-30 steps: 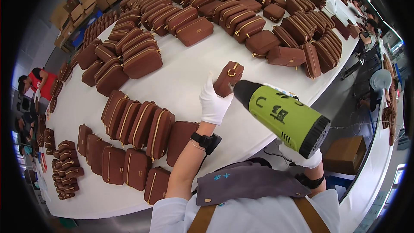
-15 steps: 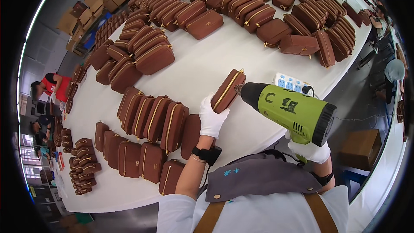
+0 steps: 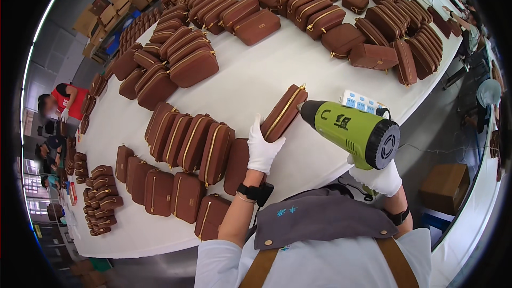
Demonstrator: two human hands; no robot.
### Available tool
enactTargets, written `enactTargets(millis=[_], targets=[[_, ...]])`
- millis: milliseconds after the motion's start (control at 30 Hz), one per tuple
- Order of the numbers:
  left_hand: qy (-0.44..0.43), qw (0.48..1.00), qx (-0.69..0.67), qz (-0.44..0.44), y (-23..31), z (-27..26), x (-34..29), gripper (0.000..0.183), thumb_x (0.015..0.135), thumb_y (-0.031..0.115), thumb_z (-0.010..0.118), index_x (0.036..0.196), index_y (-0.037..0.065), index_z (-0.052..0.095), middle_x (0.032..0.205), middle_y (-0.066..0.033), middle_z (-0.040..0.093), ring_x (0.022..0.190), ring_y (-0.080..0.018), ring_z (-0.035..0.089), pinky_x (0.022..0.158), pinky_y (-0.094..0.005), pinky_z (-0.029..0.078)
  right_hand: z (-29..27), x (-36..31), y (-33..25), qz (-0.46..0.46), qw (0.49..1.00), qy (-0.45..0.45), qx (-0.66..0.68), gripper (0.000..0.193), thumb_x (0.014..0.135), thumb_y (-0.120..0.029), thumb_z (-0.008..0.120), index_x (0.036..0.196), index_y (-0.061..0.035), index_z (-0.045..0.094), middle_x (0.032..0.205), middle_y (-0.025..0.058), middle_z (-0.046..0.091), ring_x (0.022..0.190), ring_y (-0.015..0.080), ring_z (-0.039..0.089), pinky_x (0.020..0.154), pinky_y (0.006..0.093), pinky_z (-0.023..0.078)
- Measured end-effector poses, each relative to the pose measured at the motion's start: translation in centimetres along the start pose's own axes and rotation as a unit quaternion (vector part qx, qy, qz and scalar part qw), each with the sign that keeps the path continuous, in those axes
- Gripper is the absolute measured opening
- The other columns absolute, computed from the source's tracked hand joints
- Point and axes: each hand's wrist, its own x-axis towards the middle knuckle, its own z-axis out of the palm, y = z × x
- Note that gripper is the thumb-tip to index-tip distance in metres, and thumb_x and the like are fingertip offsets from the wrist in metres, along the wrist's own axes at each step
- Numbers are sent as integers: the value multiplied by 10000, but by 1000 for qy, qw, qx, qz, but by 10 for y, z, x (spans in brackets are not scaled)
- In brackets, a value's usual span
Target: The person uses a green heat gun to apply heat to the surface of brown zippered pouches. They handle the pouches one at a time, rotating them to cover different sides, and place them back on the table after treatment.
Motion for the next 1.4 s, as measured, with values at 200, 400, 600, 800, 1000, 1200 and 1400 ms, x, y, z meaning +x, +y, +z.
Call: enactTargets(millis=[200,400,600,800,1000,1200,1400], targets=[[8,1000,12,13,-2,4,0,981,646,182,864,1455,-21,349,1267,-219,533,1180,-359,532,1008,-436,442,-6,0,-3,-28,998,-40,30,429,674,-57,834,1062,-38,654,953,42,697,864,159,650,800,315,526],[3,1000,21,23,-2,3,-3,979,659,197,859,1465,-6,341,1256,-216,538,1171,-368,527,1002,-448,435,-12,17,-14,68,995,25,61,420,691,-42,818,1065,-17,629,945,47,691,848,148,639,770,302,530],[32,997,36,66,0,9,-8,987,662,193,853,1470,-13,325,1238,-226,550,1158,-386,527,982,-468,438,-14,5,14,-119,987,-102,-29,591,638,-82,880,1165,-41,614,1091,58,670,1010,186,615,901,341,497],[28,990,93,101,0,13,-15,970,675,182,840,1460,-44,317,1232,-237,558,1117,-410,540,956,-489,436,-17,27,-25,69,996,30,42,339,697,-33,793,999,-34,639,933,32,701,820,143,659,768,297,538],[55,986,100,126,-3,17,-16,948,673,165,841,1447,-49,337,1227,-248,562,1116,-418,539,950,-489,438,-23,2,22,-123,988,-86,-34,730,665,-96,875,1304,-22,531,1248,91,618,1140,214,576,1001,364,451],[43,986,102,125,0,15,-15,932,670,163,846,1432,-54,355,1230,-259,556,1135,-420,537,971,-488,436,-29,23,-1,31,992,-8,123,357,713,2,773,1034,-26,621,899,9,679,803,118,633,691,277,526],[2,990,114,86,13,7,-8,968,645,229,865,1421,-61,363,1225,-267,557,1106,-428,557,952,-487,457,-39,14,14,-28,996,3,88,405,701,5,768,1077,-22,621,897,33,680,766,124,622,662,289,526]])
